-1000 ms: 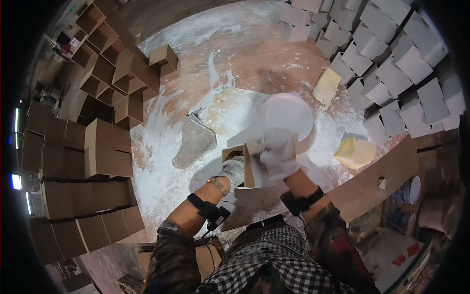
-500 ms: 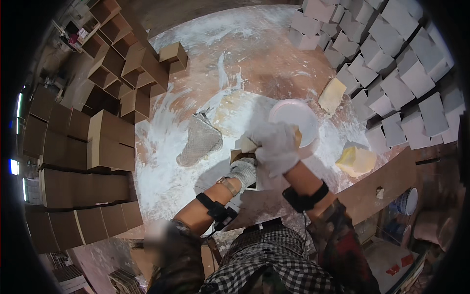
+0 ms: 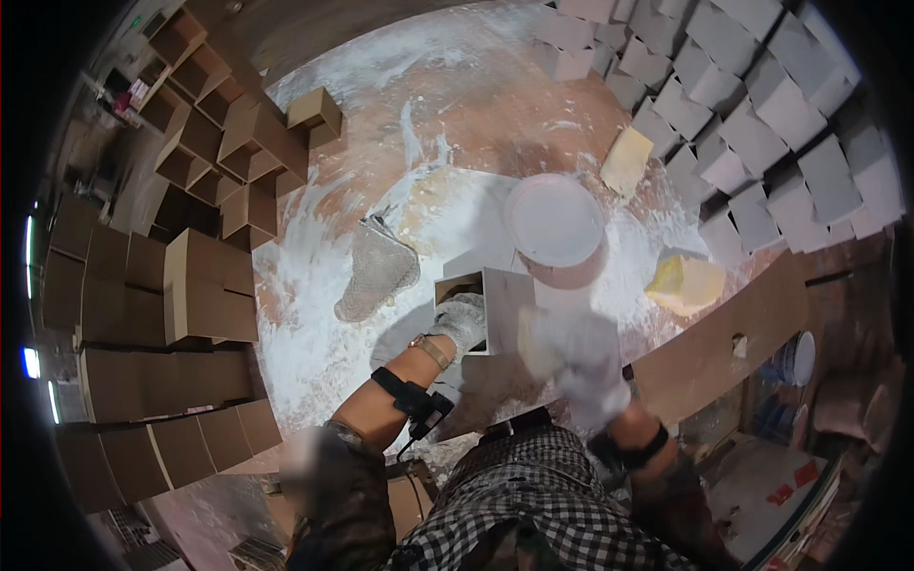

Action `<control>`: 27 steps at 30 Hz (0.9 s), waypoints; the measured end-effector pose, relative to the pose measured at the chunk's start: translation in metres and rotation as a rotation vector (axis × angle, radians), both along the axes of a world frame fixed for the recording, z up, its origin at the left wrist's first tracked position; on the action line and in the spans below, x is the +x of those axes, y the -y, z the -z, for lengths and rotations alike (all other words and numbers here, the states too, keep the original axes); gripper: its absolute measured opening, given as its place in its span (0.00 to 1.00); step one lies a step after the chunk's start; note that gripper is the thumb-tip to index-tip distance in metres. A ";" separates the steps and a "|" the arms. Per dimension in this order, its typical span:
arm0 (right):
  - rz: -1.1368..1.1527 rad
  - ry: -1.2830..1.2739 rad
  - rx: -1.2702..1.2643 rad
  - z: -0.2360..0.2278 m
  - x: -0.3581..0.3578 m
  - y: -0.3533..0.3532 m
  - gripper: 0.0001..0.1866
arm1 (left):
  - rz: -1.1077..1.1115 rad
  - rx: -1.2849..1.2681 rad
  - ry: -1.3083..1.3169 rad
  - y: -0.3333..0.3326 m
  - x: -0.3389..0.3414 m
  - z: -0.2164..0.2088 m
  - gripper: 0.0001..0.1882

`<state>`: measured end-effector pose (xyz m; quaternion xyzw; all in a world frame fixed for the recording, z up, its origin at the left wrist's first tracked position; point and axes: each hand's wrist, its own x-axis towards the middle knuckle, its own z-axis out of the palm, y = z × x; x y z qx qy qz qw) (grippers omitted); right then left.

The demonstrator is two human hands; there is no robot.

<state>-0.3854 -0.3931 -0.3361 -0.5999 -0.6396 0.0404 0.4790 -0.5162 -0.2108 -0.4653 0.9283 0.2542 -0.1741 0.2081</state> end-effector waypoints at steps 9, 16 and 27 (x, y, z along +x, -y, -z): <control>-0.107 -0.152 0.159 0.033 -0.006 -0.059 0.12 | -0.049 0.056 0.173 -0.015 -0.008 0.054 0.17; -0.160 -0.390 0.163 0.038 -0.021 -0.005 0.12 | 0.022 0.031 -0.043 -0.003 0.002 -0.016 0.21; 0.088 -0.069 -0.060 0.052 0.004 -0.099 0.13 | 0.020 -0.091 0.120 -0.035 -0.029 0.087 0.20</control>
